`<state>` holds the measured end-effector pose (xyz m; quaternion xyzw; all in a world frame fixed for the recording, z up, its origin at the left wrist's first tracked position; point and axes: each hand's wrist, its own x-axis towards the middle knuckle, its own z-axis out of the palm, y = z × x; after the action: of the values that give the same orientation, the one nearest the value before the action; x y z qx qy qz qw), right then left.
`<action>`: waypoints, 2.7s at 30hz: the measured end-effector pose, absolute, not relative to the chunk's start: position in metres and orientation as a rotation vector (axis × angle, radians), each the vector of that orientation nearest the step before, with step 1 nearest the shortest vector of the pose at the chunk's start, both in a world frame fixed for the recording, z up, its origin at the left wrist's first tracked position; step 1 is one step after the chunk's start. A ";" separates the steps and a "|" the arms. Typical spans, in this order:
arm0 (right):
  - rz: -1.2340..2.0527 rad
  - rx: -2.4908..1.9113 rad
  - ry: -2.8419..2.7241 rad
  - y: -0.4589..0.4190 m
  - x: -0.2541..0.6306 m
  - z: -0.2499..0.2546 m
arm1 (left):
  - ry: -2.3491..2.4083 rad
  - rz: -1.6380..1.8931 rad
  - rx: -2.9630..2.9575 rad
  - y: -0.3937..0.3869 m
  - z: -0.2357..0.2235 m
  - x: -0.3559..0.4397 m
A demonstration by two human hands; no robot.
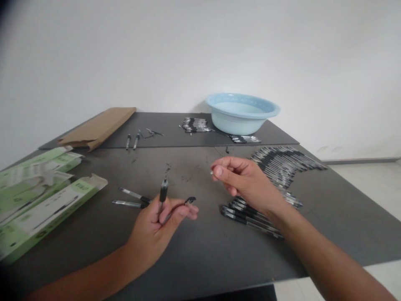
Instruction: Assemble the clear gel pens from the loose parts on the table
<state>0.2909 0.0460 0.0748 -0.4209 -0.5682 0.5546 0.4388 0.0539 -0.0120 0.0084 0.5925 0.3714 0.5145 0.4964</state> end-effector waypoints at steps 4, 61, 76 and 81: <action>1.537 -0.909 -1.319 0.036 0.281 0.071 | 0.975 1.086 1.504 -0.015 0.012 0.056; 1.557 -0.903 -1.304 0.008 0.267 0.057 | 0.955 0.683 1.515 -0.024 0.013 0.057; 1.524 -0.909 -1.292 0.006 0.257 0.055 | 0.910 0.620 1.485 -0.022 0.012 0.056; 1.443 -0.918 -1.281 0.004 0.251 0.055 | 0.905 0.615 1.505 -0.023 0.007 0.055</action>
<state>0.2513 0.0037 0.0545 -0.3766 -0.5254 0.5917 0.4816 0.0552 -0.0227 0.0069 0.6484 0.3898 0.2650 0.5978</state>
